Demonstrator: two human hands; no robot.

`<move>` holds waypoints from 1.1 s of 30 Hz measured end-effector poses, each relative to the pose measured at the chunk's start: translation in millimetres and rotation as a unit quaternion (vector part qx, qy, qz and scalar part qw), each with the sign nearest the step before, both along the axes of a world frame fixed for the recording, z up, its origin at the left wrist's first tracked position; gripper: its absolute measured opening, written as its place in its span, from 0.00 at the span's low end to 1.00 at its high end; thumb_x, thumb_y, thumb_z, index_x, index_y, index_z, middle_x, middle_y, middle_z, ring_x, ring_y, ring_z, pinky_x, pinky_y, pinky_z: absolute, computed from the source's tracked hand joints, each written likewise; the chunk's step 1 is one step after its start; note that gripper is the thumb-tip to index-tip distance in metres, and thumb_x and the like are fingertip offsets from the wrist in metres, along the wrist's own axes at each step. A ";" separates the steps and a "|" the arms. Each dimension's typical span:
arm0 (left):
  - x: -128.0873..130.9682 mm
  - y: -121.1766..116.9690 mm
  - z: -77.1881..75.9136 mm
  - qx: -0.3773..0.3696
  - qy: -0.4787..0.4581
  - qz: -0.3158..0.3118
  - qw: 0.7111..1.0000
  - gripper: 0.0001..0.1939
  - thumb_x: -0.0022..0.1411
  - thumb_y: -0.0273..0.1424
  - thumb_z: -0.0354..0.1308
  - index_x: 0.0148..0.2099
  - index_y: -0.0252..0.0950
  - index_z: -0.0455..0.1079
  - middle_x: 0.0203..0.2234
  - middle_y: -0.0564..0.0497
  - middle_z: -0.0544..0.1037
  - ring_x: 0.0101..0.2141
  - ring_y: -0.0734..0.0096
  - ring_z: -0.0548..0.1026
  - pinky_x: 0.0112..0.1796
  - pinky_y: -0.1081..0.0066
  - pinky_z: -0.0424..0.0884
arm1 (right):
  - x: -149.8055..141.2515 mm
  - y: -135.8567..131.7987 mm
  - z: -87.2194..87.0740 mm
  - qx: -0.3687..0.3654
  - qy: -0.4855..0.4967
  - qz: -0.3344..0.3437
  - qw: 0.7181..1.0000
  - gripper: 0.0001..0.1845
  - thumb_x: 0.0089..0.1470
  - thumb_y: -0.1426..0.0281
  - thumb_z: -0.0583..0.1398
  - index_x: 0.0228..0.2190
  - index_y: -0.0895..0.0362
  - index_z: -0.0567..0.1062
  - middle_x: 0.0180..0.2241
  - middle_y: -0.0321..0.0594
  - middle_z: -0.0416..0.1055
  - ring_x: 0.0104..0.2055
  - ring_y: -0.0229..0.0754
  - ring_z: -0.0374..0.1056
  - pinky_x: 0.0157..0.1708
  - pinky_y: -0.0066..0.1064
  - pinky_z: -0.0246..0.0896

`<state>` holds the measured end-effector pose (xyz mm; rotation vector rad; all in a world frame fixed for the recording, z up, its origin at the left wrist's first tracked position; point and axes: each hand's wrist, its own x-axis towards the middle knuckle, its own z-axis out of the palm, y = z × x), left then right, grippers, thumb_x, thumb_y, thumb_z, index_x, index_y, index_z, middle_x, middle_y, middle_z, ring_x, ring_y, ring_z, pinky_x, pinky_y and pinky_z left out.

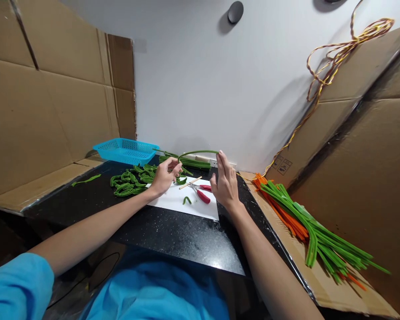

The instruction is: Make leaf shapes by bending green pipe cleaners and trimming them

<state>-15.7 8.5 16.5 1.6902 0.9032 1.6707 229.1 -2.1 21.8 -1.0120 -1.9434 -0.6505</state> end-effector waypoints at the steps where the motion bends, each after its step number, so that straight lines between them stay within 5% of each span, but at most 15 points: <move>1: 0.6 -1.8 0.8 -0.007 -0.005 -0.010 1.000 0.09 0.72 0.35 0.61 0.42 0.34 0.72 0.30 0.52 0.77 0.27 0.74 0.74 0.22 0.78 0.67 | -1.4 -0.5 -0.2 -0.011 -0.002 0.020 1.000 0.45 0.68 0.76 0.52 0.76 0.47 0.36 0.76 0.46 0.45 0.76 0.57 0.48 0.71 0.54 0.53; 6: 3.2 2.5 -1.7 -0.075 -0.053 -0.034 0.995 0.12 0.74 0.37 0.59 0.48 0.32 0.73 0.32 0.52 0.77 0.26 0.76 0.75 0.25 0.75 0.73 | -6.2 3.6 -6.1 -0.048 -0.012 0.086 0.995 0.33 0.68 0.74 0.52 0.71 0.51 0.60 0.67 0.51 0.64 0.67 0.59 0.62 0.65 0.56 0.62; 11: 0.8 14.3 -5.9 -0.159 -0.103 -0.022 0.982 0.15 0.74 0.38 0.60 0.56 0.33 0.72 0.44 0.46 0.79 0.36 0.68 0.79 0.36 0.66 0.80 | -9.6 9.1 -12.6 -0.087 -0.016 0.139 0.986 0.15 0.69 0.67 0.58 0.52 0.53 0.80 0.52 0.49 0.76 0.54 0.55 0.72 0.56 0.50 0.72; 23: -0.5 16.6 -5.8 -0.250 -0.101 -0.027 0.963 0.17 0.73 0.37 0.61 0.58 0.34 0.72 0.50 0.44 0.78 0.43 0.62 0.80 0.42 0.60 0.80 | -17.6 1.4 -6.3 -0.161 0.142 0.201 0.956 0.11 0.63 0.63 0.63 0.30 0.53 0.80 0.37 0.47 0.78 0.42 0.53 0.72 0.48 0.48 0.70; 28: 0.1 14.0 -5.2 -0.287 -0.072 -0.054 0.954 0.18 0.73 0.37 0.61 0.59 0.34 0.71 0.52 0.43 0.77 0.46 0.60 0.79 0.45 0.57 0.80 | -21.2 -0.7 -6.6 -0.239 0.266 0.239 0.903 0.12 0.57 0.62 0.67 0.26 0.54 0.80 0.31 0.42 0.78 0.33 0.47 0.72 0.37 0.40 0.71; 33: 3.5 5.5 -4.6 -0.299 -0.055 -0.093 0.948 0.18 0.73 0.37 0.61 0.60 0.34 0.71 0.51 0.43 0.77 0.45 0.61 0.79 0.44 0.58 0.80 | -23.2 4.9 -9.4 -0.331 0.395 0.294 0.805 0.15 0.52 0.59 0.68 0.21 0.55 0.77 0.26 0.38 0.75 0.26 0.41 0.71 0.28 0.34 0.73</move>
